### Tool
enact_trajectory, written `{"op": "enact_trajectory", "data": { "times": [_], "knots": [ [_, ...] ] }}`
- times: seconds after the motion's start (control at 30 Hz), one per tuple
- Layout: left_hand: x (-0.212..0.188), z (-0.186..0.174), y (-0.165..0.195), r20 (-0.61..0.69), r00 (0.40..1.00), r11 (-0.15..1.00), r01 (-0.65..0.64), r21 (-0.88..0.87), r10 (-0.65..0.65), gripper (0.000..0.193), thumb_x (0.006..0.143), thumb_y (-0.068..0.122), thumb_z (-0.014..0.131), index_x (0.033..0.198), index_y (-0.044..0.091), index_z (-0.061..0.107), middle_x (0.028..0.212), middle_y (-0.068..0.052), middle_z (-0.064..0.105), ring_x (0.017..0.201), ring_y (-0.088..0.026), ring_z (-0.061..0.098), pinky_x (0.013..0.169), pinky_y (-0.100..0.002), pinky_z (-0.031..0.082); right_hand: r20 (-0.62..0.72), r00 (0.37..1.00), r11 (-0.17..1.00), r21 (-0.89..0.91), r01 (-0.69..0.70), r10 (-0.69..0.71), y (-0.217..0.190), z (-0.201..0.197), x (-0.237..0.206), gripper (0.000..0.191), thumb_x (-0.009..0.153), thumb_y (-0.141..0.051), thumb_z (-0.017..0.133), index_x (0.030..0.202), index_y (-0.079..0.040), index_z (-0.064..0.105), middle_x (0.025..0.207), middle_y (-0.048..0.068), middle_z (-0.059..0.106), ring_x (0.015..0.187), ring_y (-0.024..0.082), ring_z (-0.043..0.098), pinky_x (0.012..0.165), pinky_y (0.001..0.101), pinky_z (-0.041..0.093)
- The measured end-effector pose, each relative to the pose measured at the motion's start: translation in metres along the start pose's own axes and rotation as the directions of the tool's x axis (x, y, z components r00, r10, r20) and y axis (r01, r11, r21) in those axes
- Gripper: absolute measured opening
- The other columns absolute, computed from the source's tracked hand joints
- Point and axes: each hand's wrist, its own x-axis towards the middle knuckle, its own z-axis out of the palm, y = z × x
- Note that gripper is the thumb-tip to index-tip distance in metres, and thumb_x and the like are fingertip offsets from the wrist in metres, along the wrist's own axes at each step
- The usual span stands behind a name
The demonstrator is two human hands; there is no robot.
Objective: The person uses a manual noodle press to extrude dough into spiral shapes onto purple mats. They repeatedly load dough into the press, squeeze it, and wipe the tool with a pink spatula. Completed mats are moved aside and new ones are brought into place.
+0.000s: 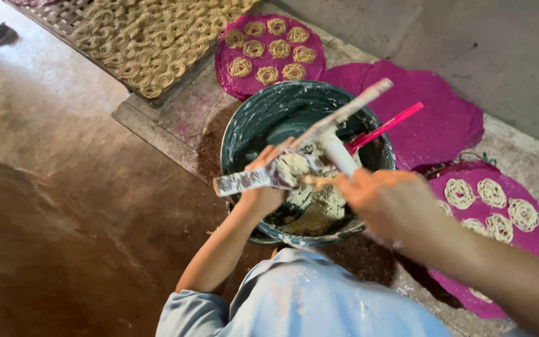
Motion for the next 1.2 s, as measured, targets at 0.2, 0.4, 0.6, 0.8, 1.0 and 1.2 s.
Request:
{"op": "enact_trajectory", "data": {
  "times": [0.2, 0.4, 0.6, 0.8, 1.0, 1.2],
  "knots": [
    [0.005, -0.002, -0.011, -0.27, 0.962, 0.992, 0.077, 0.102, -0.047, 0.061, 0.083, 0.017, 0.08, 0.14, 0.009, 0.059, 0.147, -0.011, 0.058, 0.124, -0.029, 0.065, 0.108, -0.044, 0.052, -0.251, 0.895, 0.782, 0.604, -0.153, 0.369, 0.012, 0.075, -0.001, 0.043, 0.093, -0.004, 0.063, 0.135, -0.013, 0.066, 0.105, 0.015, 0.076, 0.077, 0.024, 0.073, 0.063, 0.0357, 0.058],
    [0.03, -0.007, -0.008, -0.077, 0.926, 0.898, 0.378, 0.225, -0.371, 0.078, 0.075, 0.021, 0.083, 0.145, 0.003, 0.055, 0.137, -0.012, 0.059, 0.107, -0.031, 0.06, 0.086, -0.045, 0.055, 0.013, 0.929, 0.291, 0.948, -0.13, 0.37, -0.035, 0.165, -0.01, 0.05, 0.098, -0.003, 0.059, 0.146, -0.011, 0.053, 0.115, 0.014, 0.078, 0.071, 0.02, 0.069, 0.066, 0.0375, 0.059],
    [0.026, -0.011, 0.005, -0.144, 0.959, 0.97, 0.243, -0.023, -0.244, 0.097, 0.074, 0.018, 0.082, 0.156, -0.008, 0.036, 0.127, -0.011, 0.056, 0.107, -0.031, 0.054, 0.088, -0.042, 0.055, 0.263, 0.826, -0.071, 0.962, -0.263, 0.499, 0.015, 0.184, -0.014, 0.046, 0.11, -0.011, 0.055, 0.157, -0.01, 0.055, 0.083, 0.029, 0.057, 0.066, 0.018, 0.048, 0.059, 0.036, 0.043],
    [0.031, 0.002, -0.002, -0.244, 0.967, 0.981, 0.109, 0.161, -0.068, 0.084, 0.068, 0.018, 0.079, 0.143, -0.003, 0.049, 0.162, -0.029, 0.024, 0.105, -0.034, 0.054, 0.082, -0.043, 0.055, -0.035, 0.902, 0.249, 0.965, -0.081, 0.43, -0.018, 0.188, -0.001, 0.043, 0.102, -0.011, 0.056, 0.145, -0.007, 0.055, 0.095, 0.01, 0.077, 0.067, 0.011, 0.057, 0.064, 0.0296, 0.053],
    [0.029, 0.006, -0.058, -0.117, 0.911, 0.88, 0.338, -0.334, -0.395, 0.033, 0.098, 0.007, 0.074, 0.129, 0.013, 0.067, 0.115, -0.007, 0.075, 0.098, -0.017, 0.071, 0.082, -0.036, 0.058, 0.338, 0.898, 0.262, 0.873, -0.411, 0.282, -0.011, 0.181, -0.03, 0.046, 0.103, -0.013, 0.056, 0.149, -0.018, 0.058, 0.089, 0.023, 0.069, 0.074, 0.017, 0.053, 0.071, 0.0336, 0.051],
    [-0.009, 0.046, -0.02, 0.436, 0.856, -0.073, 0.434, -0.898, -0.278, 0.047, 0.07, -0.015, 0.065, 0.113, 0.001, 0.058, 0.098, -0.012, 0.062, 0.085, -0.024, 0.06, 0.067, -0.036, 0.053, -0.342, 0.892, 0.677, 0.734, 0.058, 0.295, 0.033, 0.144, -0.025, 0.064, 0.106, -0.02, 0.058, 0.163, -0.021, 0.029, 0.154, 0.023, 0.046, 0.14, 0.041, 0.05, 0.117, 0.0471, 0.039]
  ]
}}
